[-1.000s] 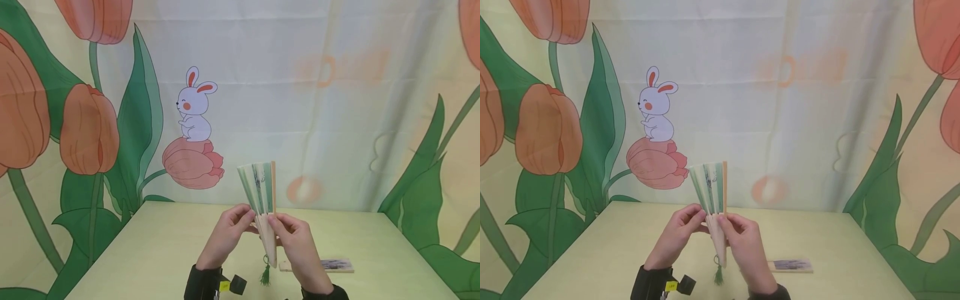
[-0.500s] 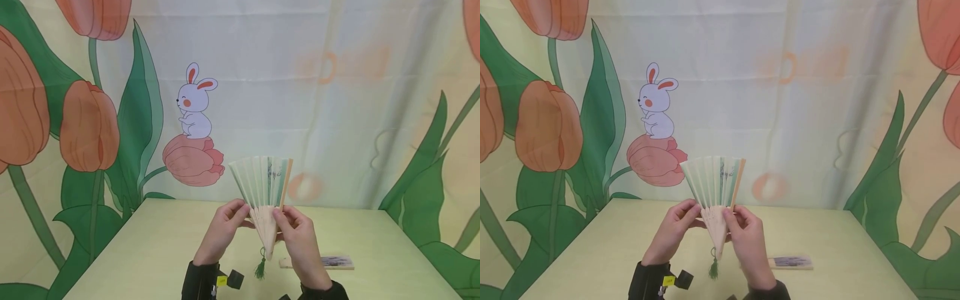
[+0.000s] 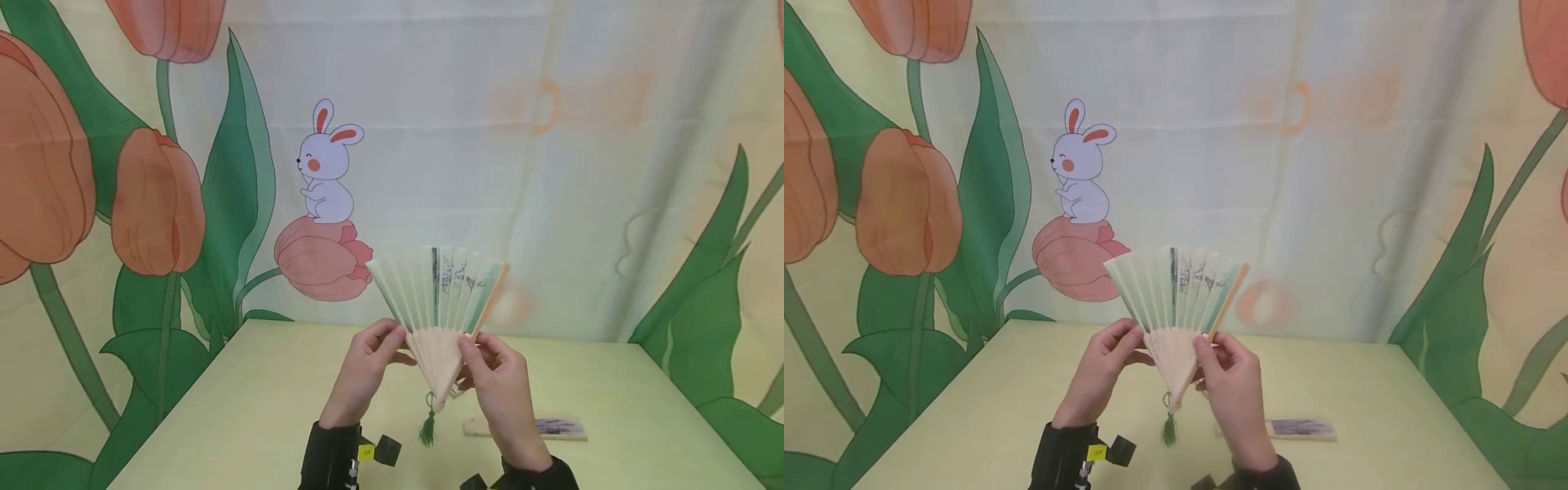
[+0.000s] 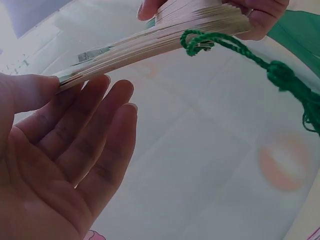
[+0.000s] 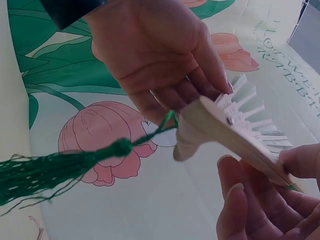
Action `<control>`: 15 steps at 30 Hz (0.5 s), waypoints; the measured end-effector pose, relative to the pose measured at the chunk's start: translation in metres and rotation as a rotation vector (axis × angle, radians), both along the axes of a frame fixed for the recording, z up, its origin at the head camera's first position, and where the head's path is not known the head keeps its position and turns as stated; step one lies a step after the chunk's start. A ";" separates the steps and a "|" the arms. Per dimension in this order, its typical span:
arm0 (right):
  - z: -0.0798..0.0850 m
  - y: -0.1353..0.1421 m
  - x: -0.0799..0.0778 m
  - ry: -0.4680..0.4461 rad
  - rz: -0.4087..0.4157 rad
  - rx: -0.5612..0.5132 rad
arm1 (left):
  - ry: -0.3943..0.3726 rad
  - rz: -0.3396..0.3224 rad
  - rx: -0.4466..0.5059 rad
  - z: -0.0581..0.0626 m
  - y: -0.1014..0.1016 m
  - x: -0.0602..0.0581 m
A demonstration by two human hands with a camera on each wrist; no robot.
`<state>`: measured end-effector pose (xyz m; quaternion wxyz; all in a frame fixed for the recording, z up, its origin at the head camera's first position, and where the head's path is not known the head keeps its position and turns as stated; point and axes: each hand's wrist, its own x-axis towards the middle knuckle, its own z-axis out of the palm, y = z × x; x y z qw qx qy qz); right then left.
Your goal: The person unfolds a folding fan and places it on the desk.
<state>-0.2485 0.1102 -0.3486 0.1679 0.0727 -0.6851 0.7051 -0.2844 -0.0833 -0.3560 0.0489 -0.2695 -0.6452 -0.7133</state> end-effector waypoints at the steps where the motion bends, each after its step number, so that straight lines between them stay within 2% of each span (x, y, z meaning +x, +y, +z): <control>1: 0.001 0.001 0.000 0.008 -0.002 0.001 | 0.009 0.012 0.005 0.000 -0.001 0.000; 8: 0.005 0.004 -0.001 0.042 -0.055 -0.012 | 0.056 0.079 0.047 0.001 -0.004 -0.003; 15: 0.004 0.005 0.001 0.042 -0.087 -0.050 | 0.034 0.121 0.096 -0.003 -0.004 -0.002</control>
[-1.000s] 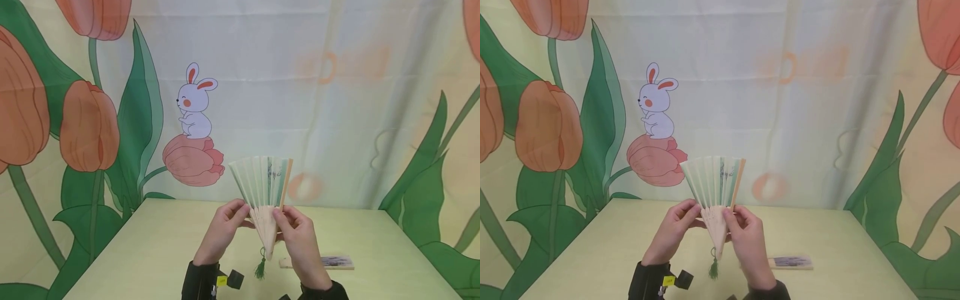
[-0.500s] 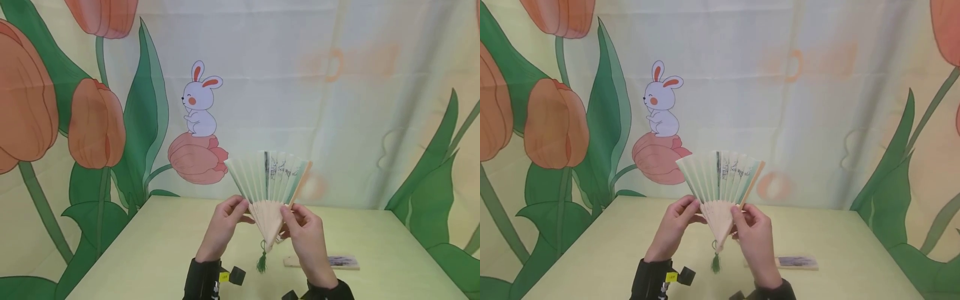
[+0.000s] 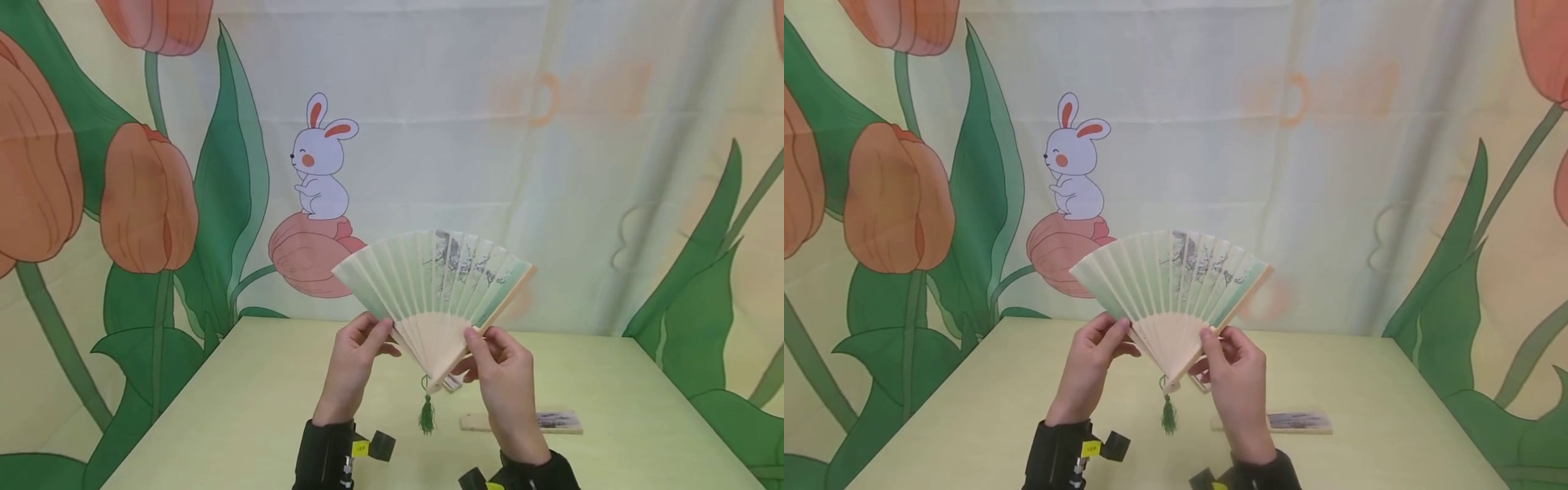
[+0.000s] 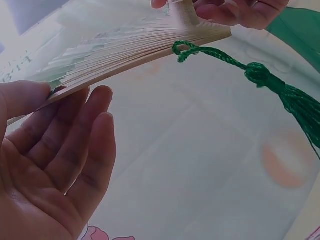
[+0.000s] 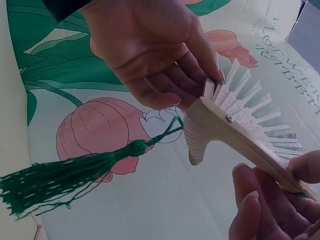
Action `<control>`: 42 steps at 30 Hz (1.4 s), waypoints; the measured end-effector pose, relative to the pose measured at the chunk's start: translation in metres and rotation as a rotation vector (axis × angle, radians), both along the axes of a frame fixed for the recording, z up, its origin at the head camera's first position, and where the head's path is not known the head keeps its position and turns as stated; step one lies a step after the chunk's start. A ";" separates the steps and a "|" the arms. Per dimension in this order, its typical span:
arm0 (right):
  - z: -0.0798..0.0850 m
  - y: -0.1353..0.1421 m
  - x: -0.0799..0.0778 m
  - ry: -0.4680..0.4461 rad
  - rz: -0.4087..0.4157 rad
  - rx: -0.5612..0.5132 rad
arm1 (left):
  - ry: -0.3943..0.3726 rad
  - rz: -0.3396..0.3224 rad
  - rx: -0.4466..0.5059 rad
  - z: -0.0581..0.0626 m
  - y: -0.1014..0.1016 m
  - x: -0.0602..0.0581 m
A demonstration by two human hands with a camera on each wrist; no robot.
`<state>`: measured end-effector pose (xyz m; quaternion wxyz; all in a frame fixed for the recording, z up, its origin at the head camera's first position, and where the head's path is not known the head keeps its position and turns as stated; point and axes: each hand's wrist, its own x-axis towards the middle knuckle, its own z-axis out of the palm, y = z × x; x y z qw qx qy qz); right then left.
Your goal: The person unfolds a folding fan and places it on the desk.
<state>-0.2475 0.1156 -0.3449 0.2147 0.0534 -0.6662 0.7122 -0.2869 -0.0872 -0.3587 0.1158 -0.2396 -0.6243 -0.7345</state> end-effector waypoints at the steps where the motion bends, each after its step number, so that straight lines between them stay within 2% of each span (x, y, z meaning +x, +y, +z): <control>1: 0.000 0.000 0.000 0.006 -0.001 -0.013 | 0.000 0.005 0.004 0.000 0.000 0.000; 12: 0.001 0.006 -0.001 0.010 -0.022 -0.188 | -0.019 -0.009 0.050 0.001 -0.004 0.001; 17: 0.001 0.008 -0.002 -0.009 0.003 -0.205 | -0.020 0.006 0.058 0.002 -0.008 0.001; 27: 0.002 0.008 -0.003 -0.074 0.028 -0.202 | -0.039 -0.014 0.128 0.002 -0.008 0.001; 37: 0.002 0.009 -0.005 -0.058 0.048 -0.270 | -0.037 0.007 0.142 0.004 -0.006 0.000; 42: 0.001 0.010 -0.003 -0.044 0.057 -0.322 | -0.047 0.010 0.183 0.002 -0.006 0.000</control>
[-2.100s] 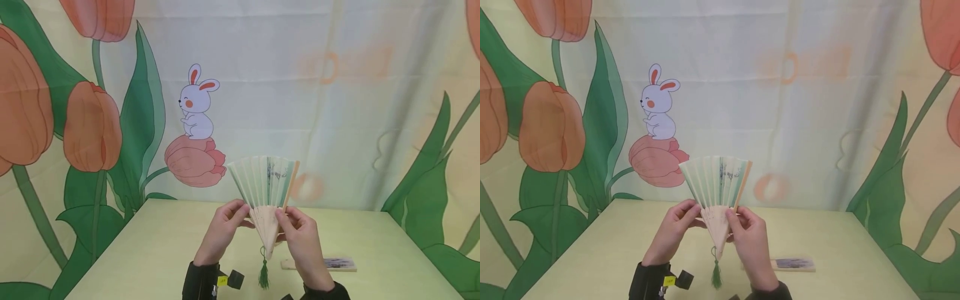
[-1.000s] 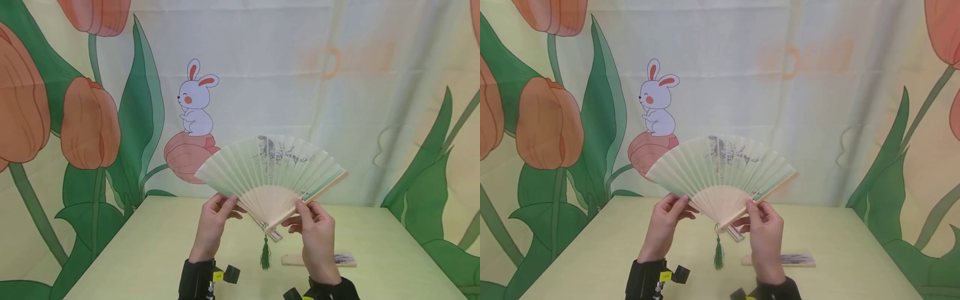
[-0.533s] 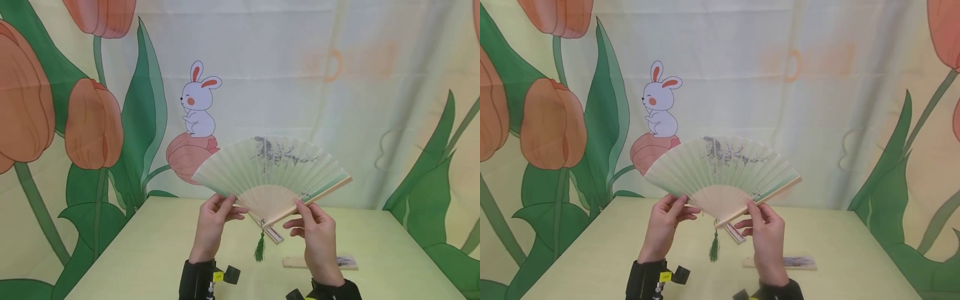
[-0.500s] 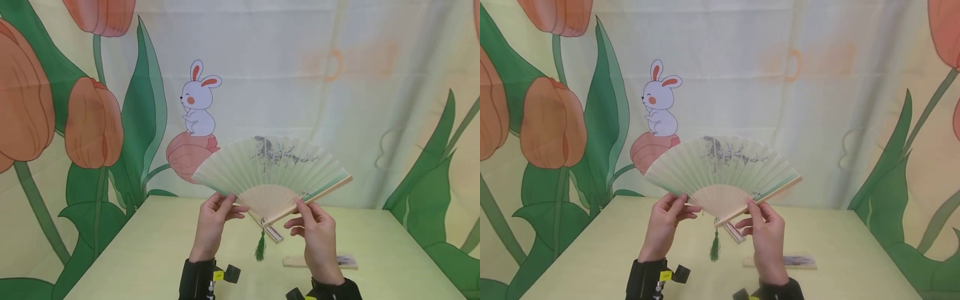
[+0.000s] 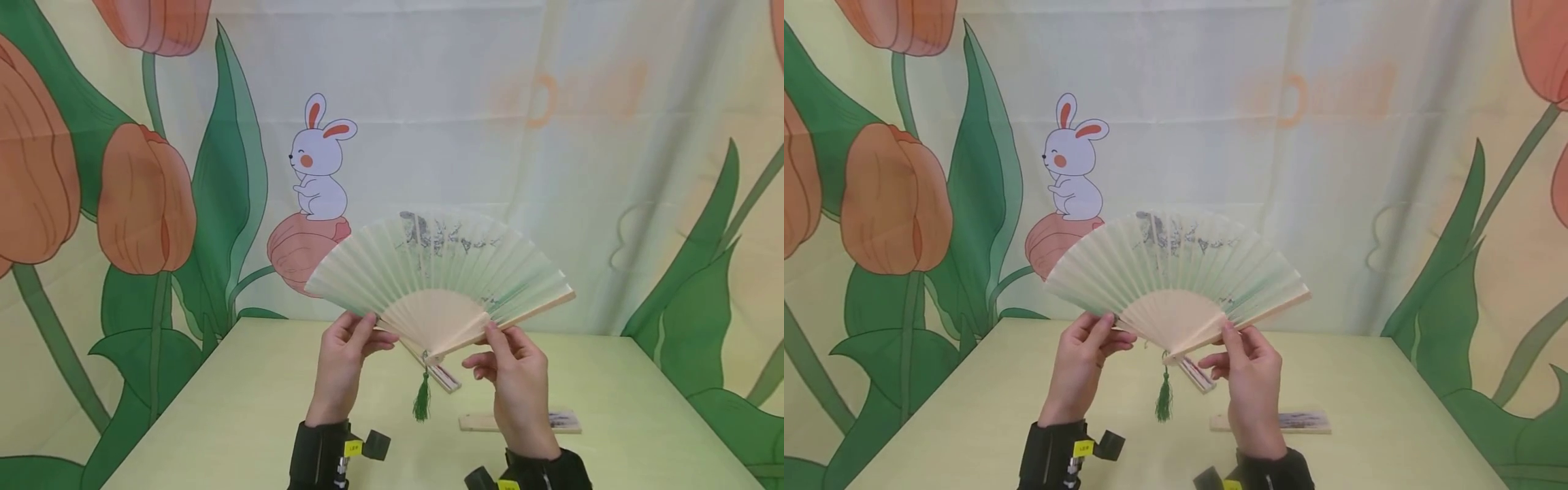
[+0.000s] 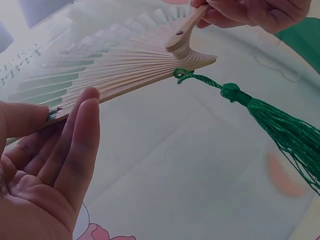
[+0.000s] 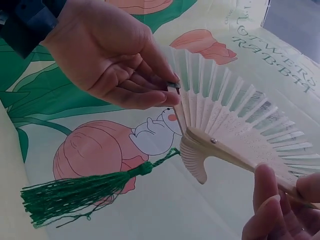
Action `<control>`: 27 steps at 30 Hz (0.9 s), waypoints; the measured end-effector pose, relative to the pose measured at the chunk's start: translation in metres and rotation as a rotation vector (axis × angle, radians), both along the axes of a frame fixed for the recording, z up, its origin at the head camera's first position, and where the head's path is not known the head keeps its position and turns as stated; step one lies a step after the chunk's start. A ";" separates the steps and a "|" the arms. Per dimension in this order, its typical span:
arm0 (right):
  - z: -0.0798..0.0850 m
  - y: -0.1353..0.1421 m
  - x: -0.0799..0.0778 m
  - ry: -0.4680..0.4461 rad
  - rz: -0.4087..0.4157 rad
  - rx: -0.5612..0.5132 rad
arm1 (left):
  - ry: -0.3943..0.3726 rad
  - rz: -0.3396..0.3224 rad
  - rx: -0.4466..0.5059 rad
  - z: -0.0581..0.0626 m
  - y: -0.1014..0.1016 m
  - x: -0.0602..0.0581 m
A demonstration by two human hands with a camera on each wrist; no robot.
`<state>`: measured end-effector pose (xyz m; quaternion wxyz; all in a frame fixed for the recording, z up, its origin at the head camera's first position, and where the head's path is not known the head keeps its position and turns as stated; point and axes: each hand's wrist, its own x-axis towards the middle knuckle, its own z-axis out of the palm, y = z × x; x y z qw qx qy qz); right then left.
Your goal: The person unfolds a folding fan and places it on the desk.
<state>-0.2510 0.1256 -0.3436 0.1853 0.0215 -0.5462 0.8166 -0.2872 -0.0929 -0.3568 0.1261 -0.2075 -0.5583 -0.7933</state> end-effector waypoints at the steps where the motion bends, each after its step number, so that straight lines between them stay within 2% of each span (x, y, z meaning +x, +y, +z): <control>1: 0.000 0.000 0.000 0.004 0.006 -0.016 | -0.002 0.001 0.010 0.000 -0.001 0.000; 4: 0.002 0.000 0.000 0.014 0.025 -0.064 | -0.004 -0.007 0.033 -0.001 -0.002 0.000; 16: 0.005 0.003 -0.002 0.054 0.092 -0.249 | 0.015 -0.059 0.025 0.001 -0.005 0.000; 24: 0.004 0.004 -0.002 0.047 0.024 -0.340 | 0.004 -0.059 0.032 0.000 -0.006 0.001; 27: 0.004 0.007 -0.003 0.047 0.007 -0.376 | 0.008 -0.078 0.013 -0.001 -0.006 0.001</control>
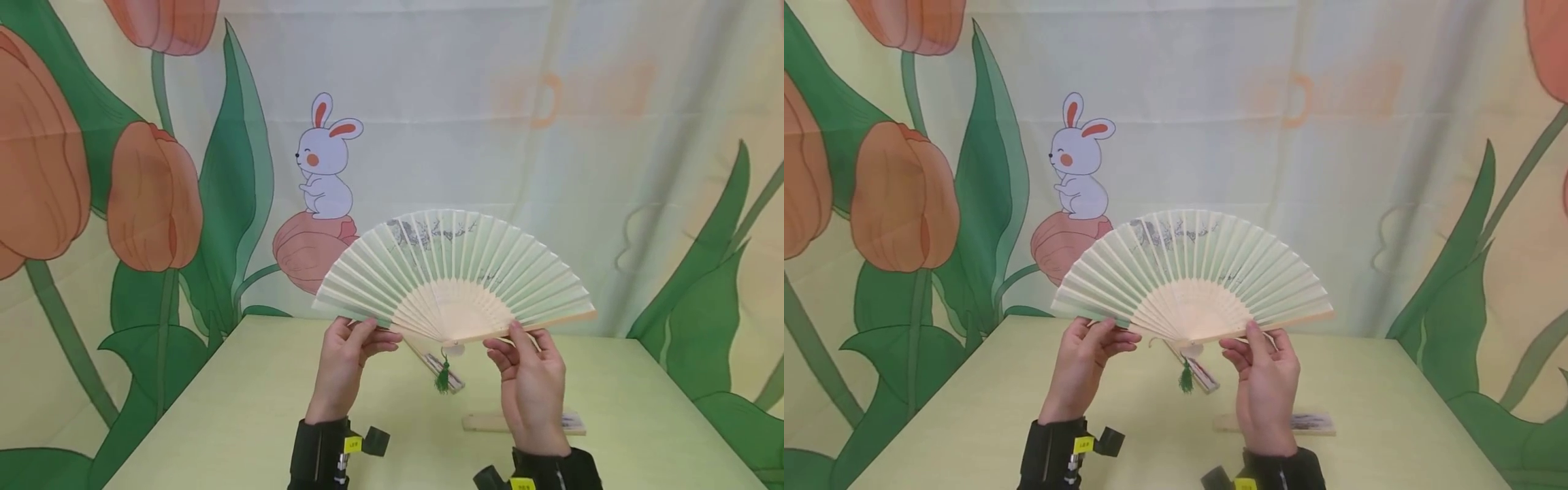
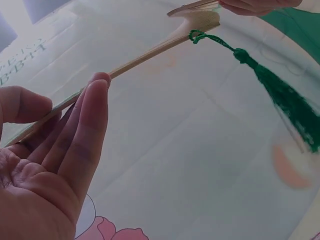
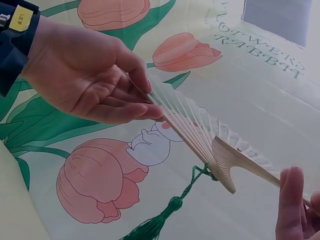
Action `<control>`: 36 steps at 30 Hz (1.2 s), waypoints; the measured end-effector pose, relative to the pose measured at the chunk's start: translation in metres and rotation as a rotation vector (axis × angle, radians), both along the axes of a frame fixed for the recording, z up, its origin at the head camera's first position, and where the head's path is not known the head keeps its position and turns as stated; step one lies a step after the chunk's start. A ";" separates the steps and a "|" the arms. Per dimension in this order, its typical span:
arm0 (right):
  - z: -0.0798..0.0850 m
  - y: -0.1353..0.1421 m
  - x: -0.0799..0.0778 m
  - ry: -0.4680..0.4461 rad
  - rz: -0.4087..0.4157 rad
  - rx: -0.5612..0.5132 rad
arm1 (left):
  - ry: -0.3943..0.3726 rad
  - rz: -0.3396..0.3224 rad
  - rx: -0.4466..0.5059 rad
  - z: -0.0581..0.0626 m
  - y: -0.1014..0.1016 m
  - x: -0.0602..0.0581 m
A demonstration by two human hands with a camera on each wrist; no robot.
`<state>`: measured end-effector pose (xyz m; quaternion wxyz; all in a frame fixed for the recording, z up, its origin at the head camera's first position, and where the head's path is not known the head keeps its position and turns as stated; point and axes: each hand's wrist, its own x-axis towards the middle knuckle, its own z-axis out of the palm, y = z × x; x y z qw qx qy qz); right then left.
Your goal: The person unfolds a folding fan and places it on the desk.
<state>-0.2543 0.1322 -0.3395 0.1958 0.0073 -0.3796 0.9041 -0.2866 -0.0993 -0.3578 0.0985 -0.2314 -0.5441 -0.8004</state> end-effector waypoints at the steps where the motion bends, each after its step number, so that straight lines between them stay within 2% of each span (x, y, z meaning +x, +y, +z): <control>1: 0.000 0.001 -0.001 -0.003 -0.001 -0.009 | -0.001 -0.010 -0.008 0.000 0.000 0.000; 5: 0.000 0.006 -0.003 -0.015 0.000 -0.017 | -0.033 -0.042 -0.041 0.001 -0.003 -0.001; 9: -0.001 0.008 -0.005 -0.020 0.002 0.007 | -0.060 -0.031 -0.050 0.001 -0.010 -0.002; 17: -0.004 0.007 -0.007 -0.062 0.019 0.027 | -0.064 -0.031 -0.046 -0.002 -0.025 -0.002; 22: -0.004 0.005 -0.009 -0.066 0.008 0.019 | -0.082 -0.025 -0.133 -0.003 -0.033 -0.003; 26: -0.006 0.005 -0.012 -0.082 0.010 0.006 | -0.084 -0.046 -0.203 -0.003 -0.038 -0.003; 31: -0.007 0.008 -0.013 -0.107 -0.003 -0.023 | -0.123 -0.090 -0.223 -0.004 -0.044 -0.003; 36: -0.010 0.012 -0.011 -0.118 -0.009 -0.050 | -0.132 -0.079 -0.237 -0.008 -0.051 -0.002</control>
